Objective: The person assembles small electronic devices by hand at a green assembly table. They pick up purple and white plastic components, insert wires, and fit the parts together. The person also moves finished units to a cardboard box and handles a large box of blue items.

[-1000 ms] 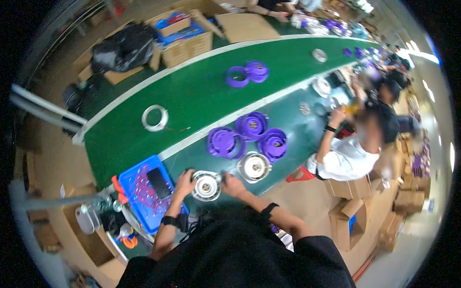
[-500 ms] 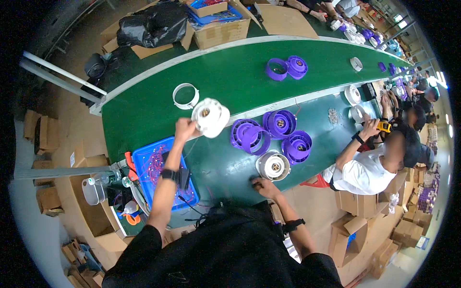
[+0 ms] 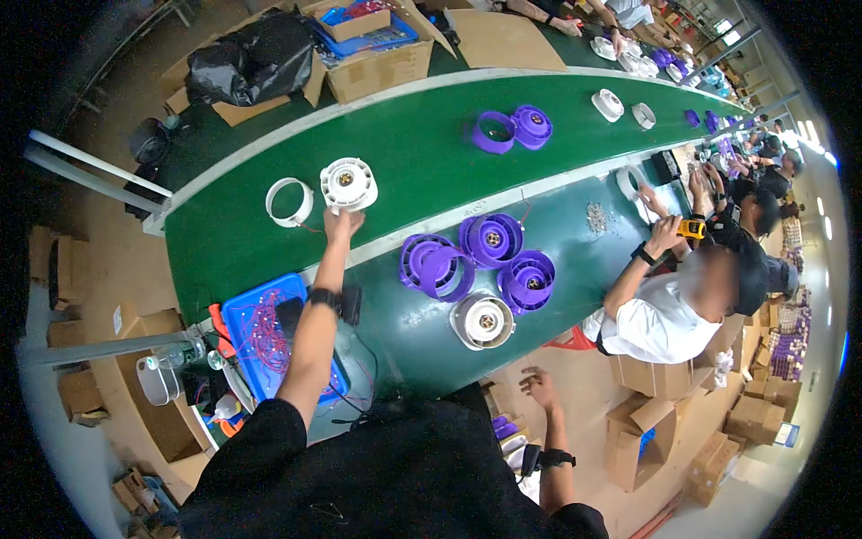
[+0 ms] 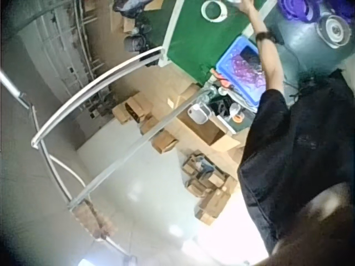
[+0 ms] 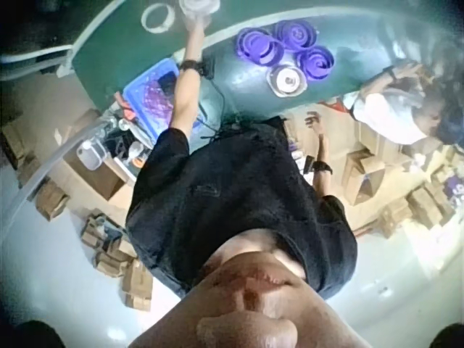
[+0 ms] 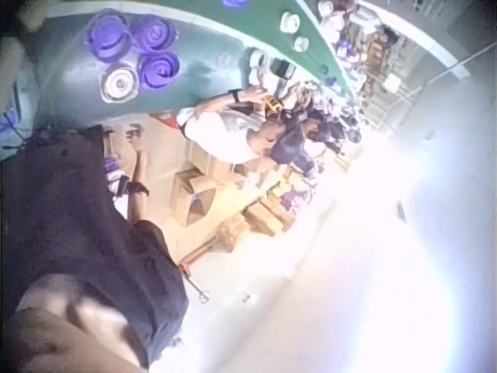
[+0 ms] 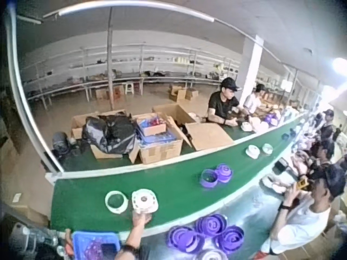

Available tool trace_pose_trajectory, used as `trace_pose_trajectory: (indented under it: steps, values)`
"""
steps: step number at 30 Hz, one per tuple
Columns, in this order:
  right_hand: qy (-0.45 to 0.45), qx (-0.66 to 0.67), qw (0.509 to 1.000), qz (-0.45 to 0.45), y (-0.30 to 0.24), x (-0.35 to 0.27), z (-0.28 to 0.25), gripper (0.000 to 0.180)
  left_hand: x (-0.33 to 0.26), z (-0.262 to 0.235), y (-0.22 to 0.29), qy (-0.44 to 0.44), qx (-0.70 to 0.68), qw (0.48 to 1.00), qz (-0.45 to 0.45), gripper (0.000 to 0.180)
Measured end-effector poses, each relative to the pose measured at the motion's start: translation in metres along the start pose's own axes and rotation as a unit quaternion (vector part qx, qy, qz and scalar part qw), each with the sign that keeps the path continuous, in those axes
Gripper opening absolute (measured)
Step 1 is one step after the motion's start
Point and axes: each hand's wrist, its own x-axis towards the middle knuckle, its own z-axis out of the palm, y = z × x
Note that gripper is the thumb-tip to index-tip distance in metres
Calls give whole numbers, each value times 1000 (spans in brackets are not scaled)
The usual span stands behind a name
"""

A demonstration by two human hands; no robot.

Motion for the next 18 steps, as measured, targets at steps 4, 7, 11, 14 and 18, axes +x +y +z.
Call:
trace_pose_trajectory:
  steps: [4, 7, 11, 14, 18]
  values:
    - [-47, 27, 990, 131, 76, 20, 7, 38, -100, -45, 20, -301, 91, 946, -75, 36]
    - [-82, -85, 976, 182, 68, 32, 30, 37, -168, -98, 23, -363, 174, 901, -161, 37]
    - [-95, -111, 989, 5, 63, 60, 35, 33, -225, -145, -19, -442, 171, 836, -275, 41]
    - [-23, -298, 941, -157, 52, 78, 36, 24, -234, -159, -53, -447, 223, 812, -302, 40]
    - [-29, -360, 904, -230, 14, 95, 8, 25, -245, -179, -91, -434, 222, 823, -291, 37]
